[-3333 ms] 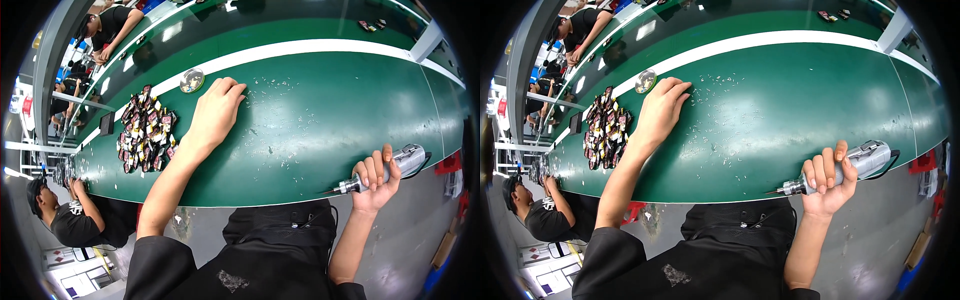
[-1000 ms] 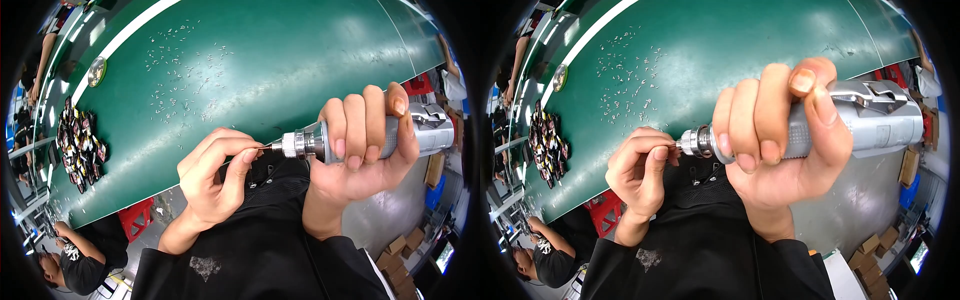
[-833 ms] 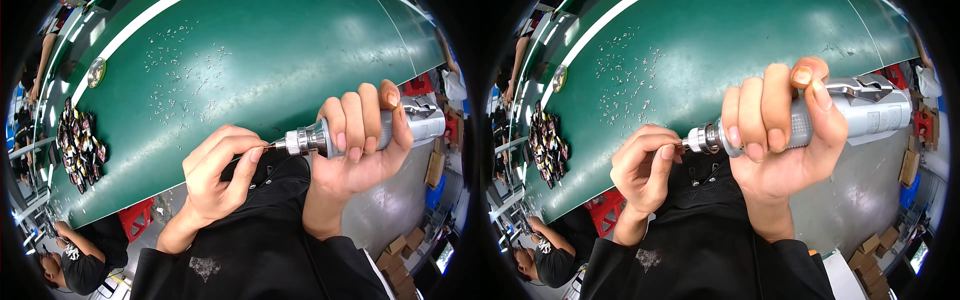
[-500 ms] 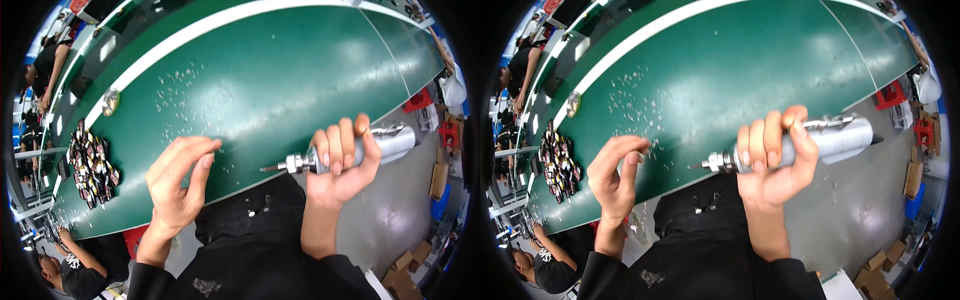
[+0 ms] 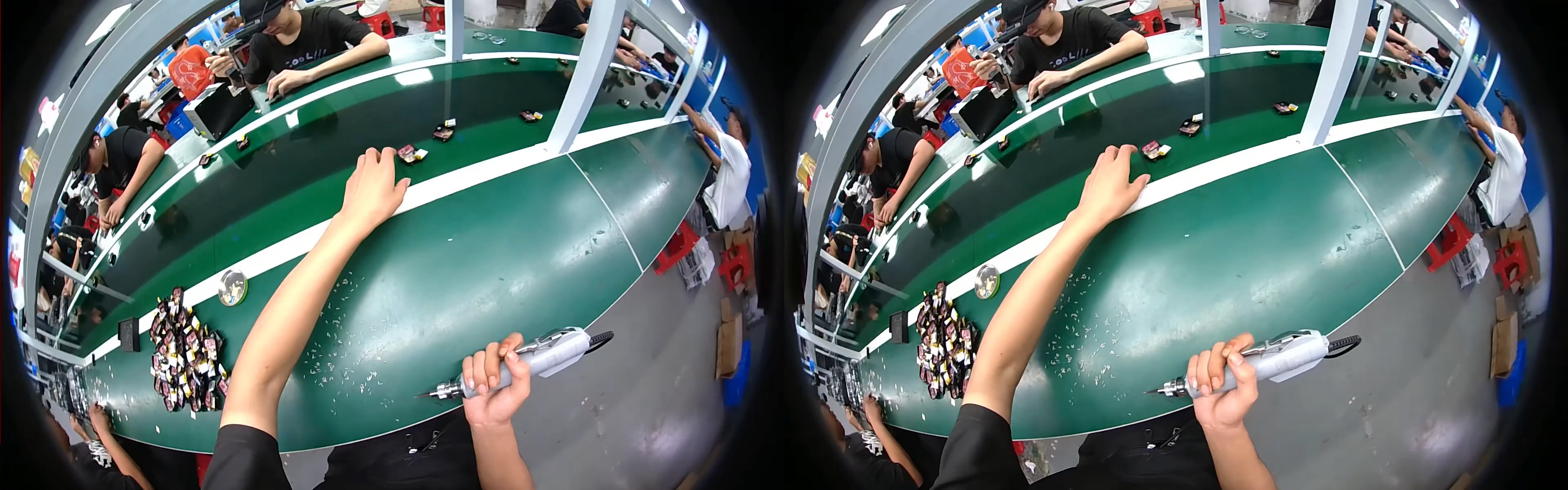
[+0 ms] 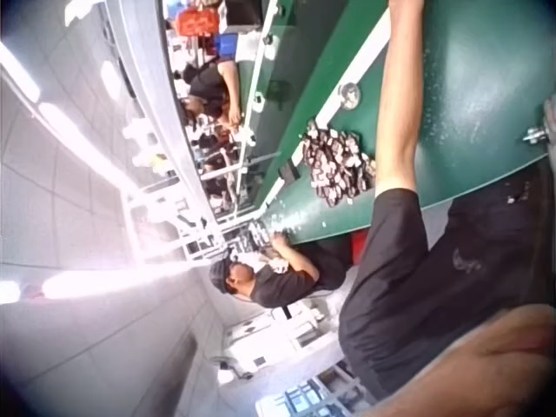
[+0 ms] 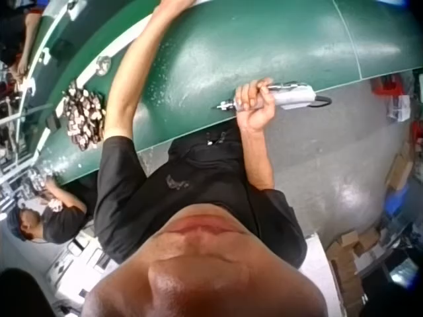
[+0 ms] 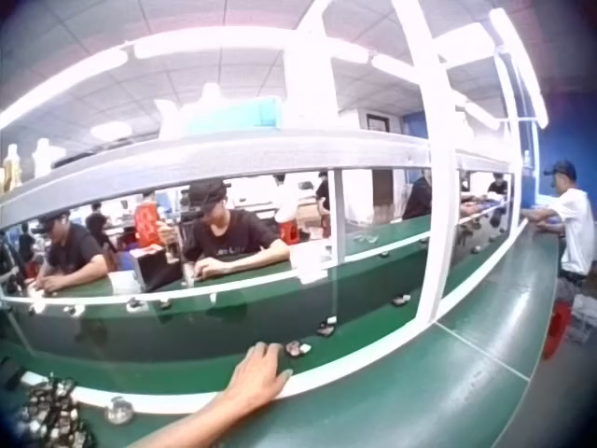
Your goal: Assembling small electronic components using an electric screwdriver on a factory assembly line.
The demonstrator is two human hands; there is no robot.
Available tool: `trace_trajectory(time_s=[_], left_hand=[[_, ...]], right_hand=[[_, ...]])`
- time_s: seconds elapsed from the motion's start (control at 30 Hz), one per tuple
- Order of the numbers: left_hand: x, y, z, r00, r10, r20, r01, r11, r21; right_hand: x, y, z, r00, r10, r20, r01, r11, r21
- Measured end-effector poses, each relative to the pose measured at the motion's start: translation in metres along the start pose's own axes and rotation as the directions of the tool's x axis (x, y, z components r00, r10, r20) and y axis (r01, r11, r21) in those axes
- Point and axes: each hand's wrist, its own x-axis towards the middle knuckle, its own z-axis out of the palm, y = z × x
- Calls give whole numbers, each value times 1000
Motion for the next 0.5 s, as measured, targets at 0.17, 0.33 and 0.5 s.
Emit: trace_trajectory(time_s=[0.17, 0.33, 0.5], left_hand=[[43, -16, 43, 1000, -12, -12, 11, 998, -55], [28, -26, 31, 995, 90, -30, -94, 977, -189], [-65, 45, -14, 923, 367, 113, -293, 863, -413]], right_hand=[[3, -2, 1, 997, 72, 19, -72, 997, -9], [-1, -7, 0, 992, 126, 25, -126, 992, 8], [-5, -15, -12, 987, 148, 64, -149, 988, 25]])
